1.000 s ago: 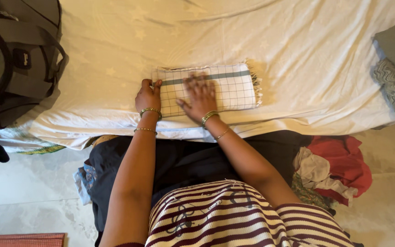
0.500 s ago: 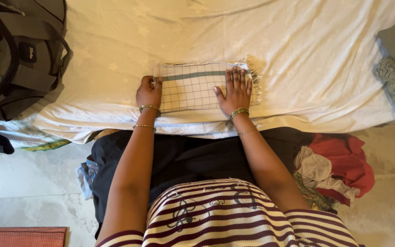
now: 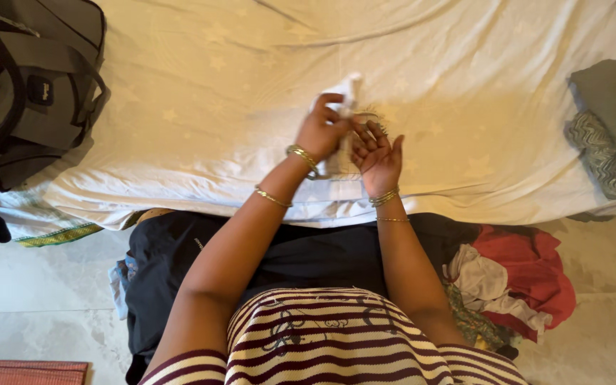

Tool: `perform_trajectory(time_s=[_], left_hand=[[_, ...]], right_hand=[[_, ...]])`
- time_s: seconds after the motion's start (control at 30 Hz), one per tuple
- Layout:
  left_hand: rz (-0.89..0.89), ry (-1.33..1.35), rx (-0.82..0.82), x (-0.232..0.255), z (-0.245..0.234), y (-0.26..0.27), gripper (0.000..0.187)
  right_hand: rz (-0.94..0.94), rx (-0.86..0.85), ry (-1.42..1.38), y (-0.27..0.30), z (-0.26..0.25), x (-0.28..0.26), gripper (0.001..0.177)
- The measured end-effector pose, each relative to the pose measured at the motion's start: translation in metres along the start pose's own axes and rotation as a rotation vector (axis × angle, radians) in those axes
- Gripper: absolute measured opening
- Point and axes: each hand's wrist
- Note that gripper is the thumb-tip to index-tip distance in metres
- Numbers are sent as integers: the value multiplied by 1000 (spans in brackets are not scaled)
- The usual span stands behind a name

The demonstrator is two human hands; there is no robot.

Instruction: The person sits on the floor and folds a checkered towel, a floral patterned garment, and a white cloth on a bed. The person smooths the items with their hands and places the folded towel and garment into a gray duffel bag.

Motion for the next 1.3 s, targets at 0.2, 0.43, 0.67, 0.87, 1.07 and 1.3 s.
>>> perform_trajectory(time_s=[0.2, 0.43, 0.67, 0.87, 1.07, 1.3], left_hand=[[63, 171, -16, -15, 14, 4, 42], [374, -166, 281, -94, -28, 22, 44], [311, -1001, -81, -75, 3, 33, 69], [269, -1185, -100, -69, 32, 39, 77], [247, -1248, -106, -70, 38, 40, 78], [280, -1344, -56, -82, 42, 34, 76]], right_hand=[[227, -109, -223, 0, -2, -24, 82], [191, 267, 378, -16, -20, 2, 47], [-115, 250, 279, -36, -26, -5, 37], [-27, 283, 474, -27, -20, -31, 45], [-743, 488, 1540, -8, 3, -20, 38], [-519, 20, 2140, -16, 23, 18, 56]])
Point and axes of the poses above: each hand's wrist, its own y-axis away from the middle knuckle, its own z-axis out of the palm, x = y × z, and after that the axes turned 8 degrees about x, right-handed
